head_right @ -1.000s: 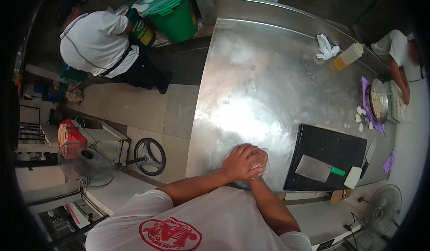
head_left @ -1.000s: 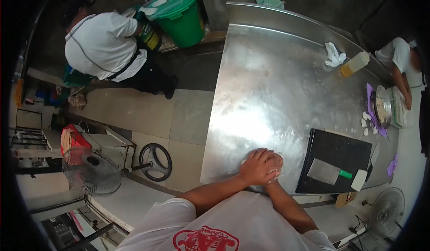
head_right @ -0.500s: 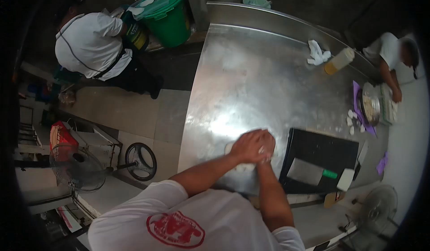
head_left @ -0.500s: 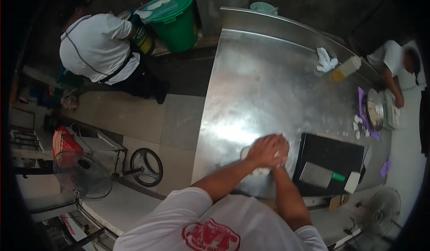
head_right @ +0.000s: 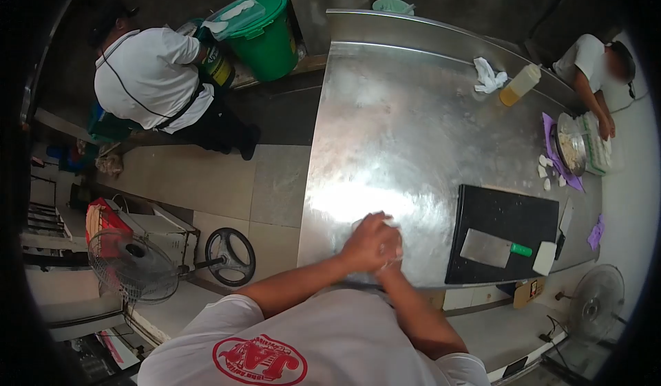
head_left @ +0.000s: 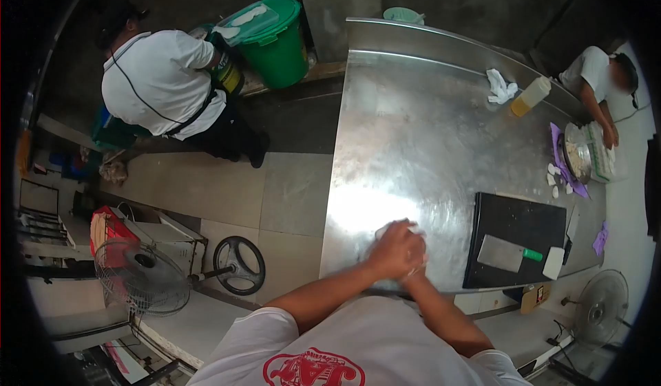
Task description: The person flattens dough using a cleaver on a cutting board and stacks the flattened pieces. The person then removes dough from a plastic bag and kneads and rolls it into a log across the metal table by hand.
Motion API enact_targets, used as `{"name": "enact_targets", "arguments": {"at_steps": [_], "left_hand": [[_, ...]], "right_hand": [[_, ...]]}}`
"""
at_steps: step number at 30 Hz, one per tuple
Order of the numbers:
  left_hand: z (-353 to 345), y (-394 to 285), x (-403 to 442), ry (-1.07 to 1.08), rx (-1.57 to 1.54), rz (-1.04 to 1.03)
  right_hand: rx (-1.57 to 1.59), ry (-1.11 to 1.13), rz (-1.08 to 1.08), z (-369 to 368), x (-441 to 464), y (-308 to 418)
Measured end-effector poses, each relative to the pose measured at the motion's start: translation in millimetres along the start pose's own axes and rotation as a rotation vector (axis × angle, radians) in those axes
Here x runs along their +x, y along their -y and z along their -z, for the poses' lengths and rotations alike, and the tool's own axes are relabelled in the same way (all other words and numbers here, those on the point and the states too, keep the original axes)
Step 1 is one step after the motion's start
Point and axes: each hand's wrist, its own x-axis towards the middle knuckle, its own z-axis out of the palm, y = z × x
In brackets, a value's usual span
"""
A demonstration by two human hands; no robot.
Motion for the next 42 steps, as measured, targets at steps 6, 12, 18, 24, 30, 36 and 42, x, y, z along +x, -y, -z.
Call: {"name": "enact_targets", "arguments": {"at_steps": [6, 12, 18, 24, 30, 36, 42], "left_hand": [[-1, 25, 29, 0.238, 0.110, -0.107], [-40, 45, 69, 0.224, 0.131, -0.150], [-61, 51, 87, 0.168, 0.034, -0.066], [-16, 20, 52, 0.160, 0.471, 0.490], [15, -35, 2, 0.319, -0.151, 0.727], [-26, 9, 7, 0.098, 0.290, -0.050], [-54, 20, 48, 0.147, 0.178, -0.015]], "right_hand": [[0.020, -0.028, 0.050, -31, 23, -19], [0.000, -0.014, 0.059, -13, 57, -69], [-0.176, -0.227, 0.069, -1, 81, -91], [-0.007, -0.367, 0.165, 5, 39, -78], [0.218, -0.394, -0.052, -4, -15, -41], [-0.086, -0.083, 0.095, -24, -12, -51], [-0.037, 0.001, 0.098, -6, 32, -96]]}}
